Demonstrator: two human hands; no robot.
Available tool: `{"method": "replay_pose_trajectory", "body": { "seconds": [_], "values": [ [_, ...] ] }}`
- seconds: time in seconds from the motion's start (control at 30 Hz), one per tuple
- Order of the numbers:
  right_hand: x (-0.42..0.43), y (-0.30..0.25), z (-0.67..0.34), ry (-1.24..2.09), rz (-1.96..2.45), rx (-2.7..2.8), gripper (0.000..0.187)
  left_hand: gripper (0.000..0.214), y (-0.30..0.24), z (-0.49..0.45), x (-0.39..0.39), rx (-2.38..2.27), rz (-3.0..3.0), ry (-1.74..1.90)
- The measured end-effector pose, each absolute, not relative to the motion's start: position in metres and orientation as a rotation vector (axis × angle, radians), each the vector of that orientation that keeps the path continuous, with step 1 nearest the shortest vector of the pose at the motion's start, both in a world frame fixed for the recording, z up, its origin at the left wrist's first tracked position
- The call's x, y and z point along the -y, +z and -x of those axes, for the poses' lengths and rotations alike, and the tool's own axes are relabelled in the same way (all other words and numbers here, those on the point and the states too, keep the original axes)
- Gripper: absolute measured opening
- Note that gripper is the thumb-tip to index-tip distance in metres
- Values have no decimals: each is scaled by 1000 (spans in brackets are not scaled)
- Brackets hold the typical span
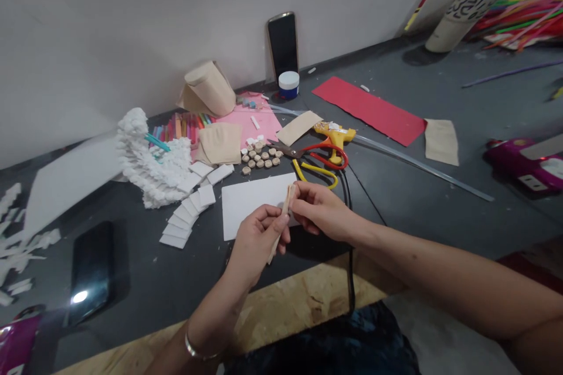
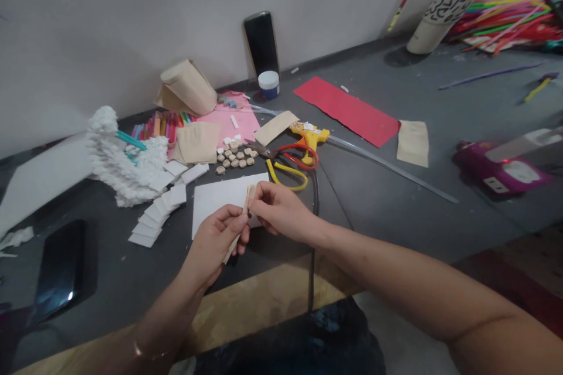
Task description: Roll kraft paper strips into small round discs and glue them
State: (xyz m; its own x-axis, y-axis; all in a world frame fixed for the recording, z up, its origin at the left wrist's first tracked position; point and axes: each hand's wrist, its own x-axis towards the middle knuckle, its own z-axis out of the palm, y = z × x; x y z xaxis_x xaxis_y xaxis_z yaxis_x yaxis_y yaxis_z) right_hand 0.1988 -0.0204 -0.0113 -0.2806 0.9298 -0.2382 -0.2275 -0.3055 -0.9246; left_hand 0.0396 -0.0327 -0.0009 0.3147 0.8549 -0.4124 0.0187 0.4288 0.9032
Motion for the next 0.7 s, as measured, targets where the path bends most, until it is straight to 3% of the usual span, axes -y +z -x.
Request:
{"method": "replay_pose_trajectory", "body": {
  "seconds": [0.43,0.7],
  "values": [
    [21,-11,-204,1852,852,1103,23,31,-1,-37,33,-1168,-963,796],
    [23,-5,-199,1723,972,1183,36,28,-3,-37,34,-1230,-1097,764]
  ]
}}
